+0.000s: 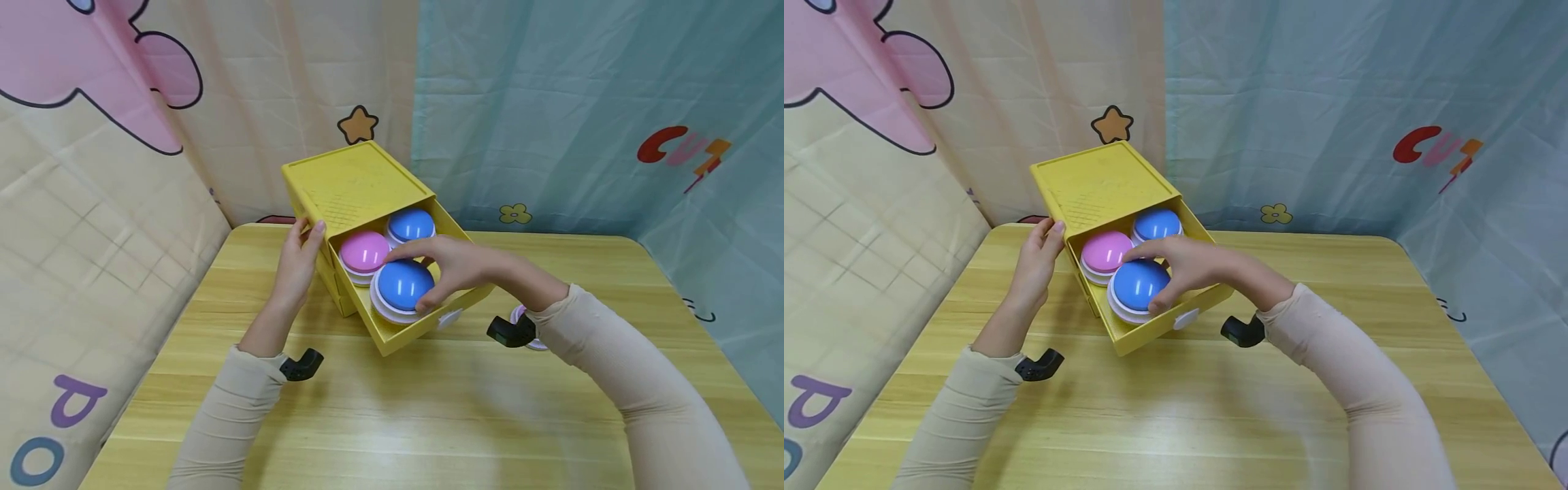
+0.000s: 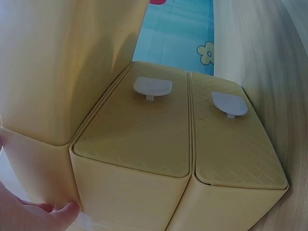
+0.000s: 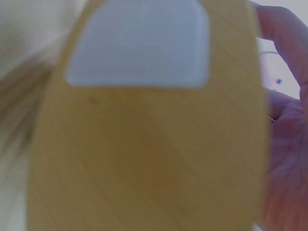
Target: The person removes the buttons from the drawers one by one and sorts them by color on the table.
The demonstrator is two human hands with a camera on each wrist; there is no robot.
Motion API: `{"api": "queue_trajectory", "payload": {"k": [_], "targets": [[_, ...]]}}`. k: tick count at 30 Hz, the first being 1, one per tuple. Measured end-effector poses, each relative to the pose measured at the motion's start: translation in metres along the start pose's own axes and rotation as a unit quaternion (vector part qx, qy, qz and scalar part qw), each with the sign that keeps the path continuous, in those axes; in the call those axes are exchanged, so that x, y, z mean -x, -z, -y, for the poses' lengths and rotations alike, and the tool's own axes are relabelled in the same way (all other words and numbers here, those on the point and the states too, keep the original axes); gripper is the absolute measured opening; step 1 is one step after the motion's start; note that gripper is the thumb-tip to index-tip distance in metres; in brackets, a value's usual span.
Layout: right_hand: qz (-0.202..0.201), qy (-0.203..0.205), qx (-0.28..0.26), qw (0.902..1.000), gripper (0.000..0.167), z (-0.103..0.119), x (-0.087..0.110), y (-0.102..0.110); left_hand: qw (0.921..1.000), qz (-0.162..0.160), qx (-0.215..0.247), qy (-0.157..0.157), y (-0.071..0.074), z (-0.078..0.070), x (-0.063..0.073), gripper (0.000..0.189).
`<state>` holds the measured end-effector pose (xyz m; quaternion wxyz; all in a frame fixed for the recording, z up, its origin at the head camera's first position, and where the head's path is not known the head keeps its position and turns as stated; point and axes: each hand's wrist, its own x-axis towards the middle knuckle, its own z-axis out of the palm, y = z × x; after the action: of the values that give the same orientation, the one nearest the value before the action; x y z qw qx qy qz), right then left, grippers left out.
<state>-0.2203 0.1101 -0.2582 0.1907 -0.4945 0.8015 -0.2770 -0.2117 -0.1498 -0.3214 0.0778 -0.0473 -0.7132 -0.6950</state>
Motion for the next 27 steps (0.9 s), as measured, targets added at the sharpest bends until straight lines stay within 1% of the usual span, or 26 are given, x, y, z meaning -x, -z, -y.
{"api": "queue_trajectory", "payload": {"k": [3,7,12,14,18,20,24,27], "targets": [[-0.033,0.007,0.014,0.9993,0.066,0.004,0.01,0.01,1.0,0.001,0.0,0.0,0.0,-0.001,0.0,0.07],[-0.071,0.003,0.033,0.9969,0.066,0.01,0.028,0.024,1.0,0.005,0.002,0.001,0.0,-0.001,0.0,0.071],[-0.1,-0.013,0.042,0.994,0.066,0.015,0.057,0.036,1.0,0.006,0.001,0.004,0.001,0.0,-0.001,0.071],[-0.112,-0.019,0.055,0.992,0.066,0.015,0.071,0.038,1.0,0.006,0.001,0.004,0.001,0.001,-0.001,0.07],[-0.137,-0.042,0.088,0.9858,0.068,0.015,0.101,0.035,1.0,0.005,0.004,0.004,0.001,0.001,-0.001,0.069],[-0.147,-0.058,0.095,0.9829,0.069,0.013,0.116,0.031,1.0,0.005,0.005,0.002,0.001,0.001,-0.001,0.069],[-0.166,-0.075,0.111,0.9771,0.071,0.008,0.144,0.019,1.0,0.005,0.005,-0.002,0.001,0.0,-0.001,0.07],[-0.18,-0.082,0.13,0.9715,0.073,0.002,0.162,0.005,1.0,0.004,0.004,-0.006,0.0,0.0,-0.001,0.071]]}}
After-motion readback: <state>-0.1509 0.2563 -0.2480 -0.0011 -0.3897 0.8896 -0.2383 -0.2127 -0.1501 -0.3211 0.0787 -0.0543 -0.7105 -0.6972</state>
